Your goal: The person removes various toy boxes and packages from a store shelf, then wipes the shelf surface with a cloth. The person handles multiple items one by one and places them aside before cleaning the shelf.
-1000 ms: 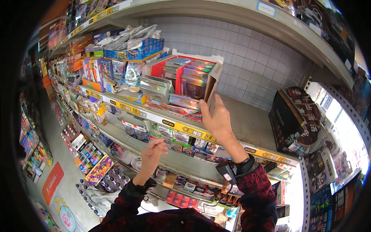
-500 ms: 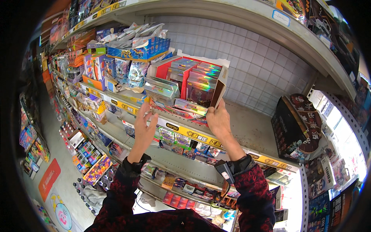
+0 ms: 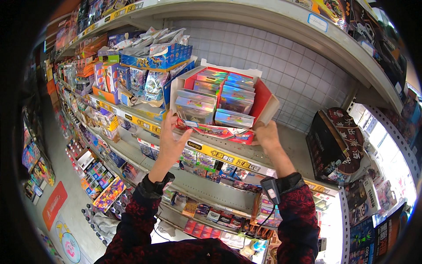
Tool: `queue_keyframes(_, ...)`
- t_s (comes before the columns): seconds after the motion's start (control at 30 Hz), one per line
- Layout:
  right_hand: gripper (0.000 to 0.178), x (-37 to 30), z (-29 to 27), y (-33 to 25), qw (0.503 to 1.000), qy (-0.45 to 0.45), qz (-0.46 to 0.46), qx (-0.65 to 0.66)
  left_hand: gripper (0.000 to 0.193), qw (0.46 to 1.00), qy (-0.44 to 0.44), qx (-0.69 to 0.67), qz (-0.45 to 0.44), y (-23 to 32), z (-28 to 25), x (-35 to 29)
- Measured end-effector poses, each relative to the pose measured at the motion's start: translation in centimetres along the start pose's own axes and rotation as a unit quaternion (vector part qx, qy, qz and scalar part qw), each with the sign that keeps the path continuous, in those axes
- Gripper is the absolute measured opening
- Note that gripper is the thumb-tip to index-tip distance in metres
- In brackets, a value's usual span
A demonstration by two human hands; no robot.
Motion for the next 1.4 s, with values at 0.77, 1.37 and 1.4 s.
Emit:
queue_keyframes(0.77,0.051,3.5,-6.0,1.6,0.978,-0.110,0.129,0.121,0.050,0.786,-0.280,-0.390,-0.389,-3.8,5.3,7.5)
queue_keyframes(1.37,0.046,4.2,-1.8,1.9,0.939,-0.193,0.128,0.254,0.055,0.756,-0.317,-0.439,-0.368,-2.3,7.9,8.2)
queue_keyframes(1.4,0.044,4.2,-1.8,1.8,0.938,-0.191,0.124,0.260,0.058,0.762,-0.316,-0.433,-0.364,-2.2,8.0,8.2)
Point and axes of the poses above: each hand's wrist, its own x-axis towards the middle knuckle, its own z-axis out of the palm, y = z × x, the point moved 4 cm from there along x, towards the middle knuckle, and after that the axes turned 12 degrees about x, right-handed, at the moved point
